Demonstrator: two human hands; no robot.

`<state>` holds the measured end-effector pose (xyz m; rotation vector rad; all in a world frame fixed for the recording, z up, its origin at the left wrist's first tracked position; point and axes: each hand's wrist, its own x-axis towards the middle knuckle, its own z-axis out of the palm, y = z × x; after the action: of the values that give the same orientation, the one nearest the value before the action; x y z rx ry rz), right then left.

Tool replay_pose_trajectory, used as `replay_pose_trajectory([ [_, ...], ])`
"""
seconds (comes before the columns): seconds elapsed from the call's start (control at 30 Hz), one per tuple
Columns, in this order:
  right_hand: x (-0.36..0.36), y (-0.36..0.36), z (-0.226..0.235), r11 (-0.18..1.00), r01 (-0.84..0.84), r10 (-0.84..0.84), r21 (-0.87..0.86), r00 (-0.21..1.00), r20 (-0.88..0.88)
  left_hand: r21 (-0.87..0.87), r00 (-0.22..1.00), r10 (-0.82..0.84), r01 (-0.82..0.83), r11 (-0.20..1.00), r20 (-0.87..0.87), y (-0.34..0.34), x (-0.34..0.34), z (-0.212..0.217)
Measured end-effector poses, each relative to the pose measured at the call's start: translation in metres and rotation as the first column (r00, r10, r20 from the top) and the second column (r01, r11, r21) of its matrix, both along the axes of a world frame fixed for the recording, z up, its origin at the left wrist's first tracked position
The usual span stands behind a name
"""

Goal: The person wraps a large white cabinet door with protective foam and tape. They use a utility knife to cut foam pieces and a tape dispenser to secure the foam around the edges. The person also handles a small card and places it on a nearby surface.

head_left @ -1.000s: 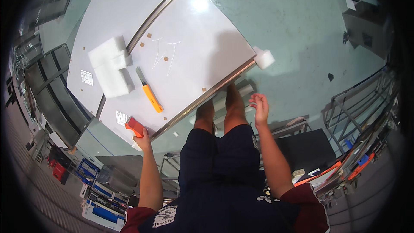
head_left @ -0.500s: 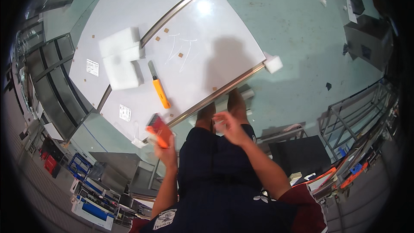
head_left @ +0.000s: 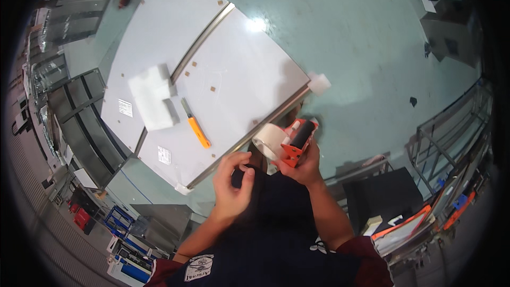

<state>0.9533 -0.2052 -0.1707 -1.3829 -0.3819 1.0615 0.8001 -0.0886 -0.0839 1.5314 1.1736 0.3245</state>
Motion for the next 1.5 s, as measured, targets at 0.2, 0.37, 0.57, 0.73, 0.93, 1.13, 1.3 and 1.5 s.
replay_pose_trajectory([
  [0.2, 0.014, -0.004, 0.02, 0.962, -0.22, 0.266, -0.16, 0.886, 0.381, -0.653, 0.998, 0.031, 0.01, 0.757, 0.052, 0.033, 0.015, 0.001],
  [0.37, 0.012, 0.004, 0.038, 0.951, -0.255, 0.309, -0.174, 0.798, 0.518, -0.64, 0.989, -0.148, 0.119, 0.759, 0.008, 0.043, 0.011, 0.0],
  [0.57, 0.012, 0.013, 0.058, 0.902, -0.398, 0.423, -0.165, 0.745, 0.515, -0.726, 0.992, -0.125, 0.066, 0.685, -0.027, 0.051, -0.022, -0.023],
  [0.73, 0.01, 0.019, 0.07, 0.841, -0.495, 0.536, -0.216, 0.716, 0.446, -0.694, 0.988, -0.141, 0.145, 0.705, 0.063, 0.051, -0.041, -0.036],
  [0.93, 0.0, 0.019, 0.064, 0.76, -0.589, 0.649, -0.275, 0.716, 0.258, -0.645, 0.994, -0.104, 0.109, 0.756, 0.047, 0.051, -0.048, -0.026],
  [1.13, 0.003, 0.0, 0.043, 0.807, -0.566, 0.59, -0.167, 0.781, 0.203, -0.601, 0.989, -0.107, 0.023, 0.799, -0.104, 0.053, -0.049, -0.026],
  [1.3, 0.0, -0.023, 0.033, 0.818, -0.566, 0.563, -0.103, 0.825, -0.052, -0.539, 0.986, -0.142, 0.07, 0.839, -0.092, 0.048, -0.039, -0.032],
  [1.5, 0.001, -0.052, 0.028, 0.893, -0.441, 0.435, -0.092, 0.897, -0.084, -0.48, 0.908, -0.359, 0.221, 0.849, -0.217, 0.042, -0.001, -0.03],
])
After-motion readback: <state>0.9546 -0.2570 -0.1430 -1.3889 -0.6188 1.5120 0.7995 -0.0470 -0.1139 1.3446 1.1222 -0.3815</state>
